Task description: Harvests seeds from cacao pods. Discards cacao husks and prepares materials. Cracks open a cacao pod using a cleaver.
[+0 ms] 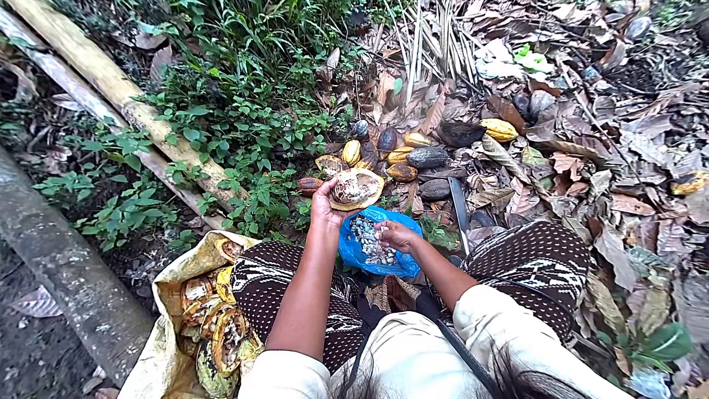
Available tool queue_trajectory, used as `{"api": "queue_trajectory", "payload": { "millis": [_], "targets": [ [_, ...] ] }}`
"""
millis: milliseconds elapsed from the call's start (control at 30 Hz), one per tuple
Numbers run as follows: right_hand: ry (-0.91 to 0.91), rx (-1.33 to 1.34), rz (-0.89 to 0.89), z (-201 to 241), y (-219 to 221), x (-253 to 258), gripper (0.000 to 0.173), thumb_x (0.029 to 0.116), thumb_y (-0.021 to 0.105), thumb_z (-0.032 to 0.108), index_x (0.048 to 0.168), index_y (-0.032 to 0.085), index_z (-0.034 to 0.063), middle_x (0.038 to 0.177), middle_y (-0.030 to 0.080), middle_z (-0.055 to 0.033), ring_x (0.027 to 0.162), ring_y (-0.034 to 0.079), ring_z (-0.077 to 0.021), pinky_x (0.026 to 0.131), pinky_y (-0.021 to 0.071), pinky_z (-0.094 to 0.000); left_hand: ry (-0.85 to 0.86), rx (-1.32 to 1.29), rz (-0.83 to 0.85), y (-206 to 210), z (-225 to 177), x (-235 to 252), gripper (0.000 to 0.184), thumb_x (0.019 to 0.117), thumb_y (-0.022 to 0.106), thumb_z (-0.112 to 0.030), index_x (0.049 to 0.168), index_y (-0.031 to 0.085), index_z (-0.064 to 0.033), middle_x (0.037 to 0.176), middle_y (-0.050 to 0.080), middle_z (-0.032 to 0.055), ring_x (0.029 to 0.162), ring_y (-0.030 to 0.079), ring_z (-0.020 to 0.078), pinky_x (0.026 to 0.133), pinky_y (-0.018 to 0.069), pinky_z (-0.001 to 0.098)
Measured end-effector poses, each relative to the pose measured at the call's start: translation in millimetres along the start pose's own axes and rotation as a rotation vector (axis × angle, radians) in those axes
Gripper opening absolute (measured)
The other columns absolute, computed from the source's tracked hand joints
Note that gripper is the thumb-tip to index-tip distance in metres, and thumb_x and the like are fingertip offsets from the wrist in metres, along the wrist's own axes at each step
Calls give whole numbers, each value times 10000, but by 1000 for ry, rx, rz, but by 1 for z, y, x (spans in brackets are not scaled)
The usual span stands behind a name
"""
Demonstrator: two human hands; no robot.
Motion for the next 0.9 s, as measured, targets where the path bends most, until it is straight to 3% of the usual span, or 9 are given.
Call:
{"api": "queue_trajectory", "payload": {
  "millis": [133, 200, 300, 467, 533, 667, 767, 900],
  "targets": [
    [40, -73, -49, -1, 4, -1, 218, 1027, 463, -35, 1234, 511, 11, 744, 506, -29, 571, 505, -94, 544, 452, -223, -12, 7, 0, 0, 0, 0, 418, 998, 561, -321, 1351, 545, -100, 1321, 601, 233, 1170, 616, 450, 891, 513, 700],
    [57, -119, -44, -3, 5, 1, 187, 1090, 421, 82, 1238, 527, 37, 711, 451, -2, 530, 446, -90, 498, 399, -225, -12, 9, -6, 0, 1, 1, 412, 998, 560, -323, 1347, 550, -104, 1317, 603, 231, 1169, 618, 446, 890, 513, 700],
    [100, -145, -14, -6, 6, 1, 247, 1112, 361, 154, 1291, 513, 78, 728, 420, 10, 521, 393, -82, 472, 345, -227, -10, 21, -21, -1, 0, 0, 405, 1002, 555, -330, 1342, 553, -109, 1308, 611, 222, 1159, 625, 434, 885, 514, 695],
    [115, -130, -88, -2, 6, -2, 316, 1137, 319, 262, 1231, 557, 75, 688, 453, 6, 470, 358, -64, 435, 304, -212, -6, 12, -14, 0, 0, 0, 402, 1004, 555, -314, 1346, 550, -104, 1318, 606, 224, 1172, 619, 441, 895, 507, 706],
    [113, -212, -131, -1, 6, -2, 324, 1137, 309, 294, 1203, 554, 91, 679, 432, 7, 478, 355, -80, 446, 312, -232, -7, 10, -19, 2, -1, 0, 400, 1006, 554, -308, 1345, 551, -97, 1320, 606, 226, 1176, 618, 440, 901, 502, 713],
    [122, -387, -143, -1, 6, -1, 360, 1130, 348, 325, 1270, 557, 69, 774, 460, -45, 545, 403, -130, 503, 371, -286, -7, 29, -6, 2, -2, -1, 397, 992, 561, -311, 1327, 561, -98, 1309, 607, 224, 1165, 616, 439, 891, 503, 706],
    [66, -284, -103, 19, 4, -11, 269, 1118, 396, 236, 1180, 547, 23, 735, 456, -30, 487, 409, -105, 463, 413, -255, 39, 13, 68, 1, -4, -1, 320, 971, 529, -253, 1229, 573, -70, 1211, 631, 226, 1082, 639, 423, 847, 518, 686],
    [-117, -162, 14, 69, -3, -39, 190, 1095, 497, 185, 999, 552, 31, 719, 545, -9, 480, 480, -59, 457, 455, -201, 115, -8, 164, 0, -8, 0, 228, 941, 513, -194, 1133, 572, -86, 1090, 658, 195, 969, 670, 383, 779, 557, 627]
  ]
}}
Point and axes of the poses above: each hand's wrist, its own x-axis towards the middle knuckle, its own y-axis out of the palm, z = x × y, the point moved 4 cm from there along x, towards the middle knuckle
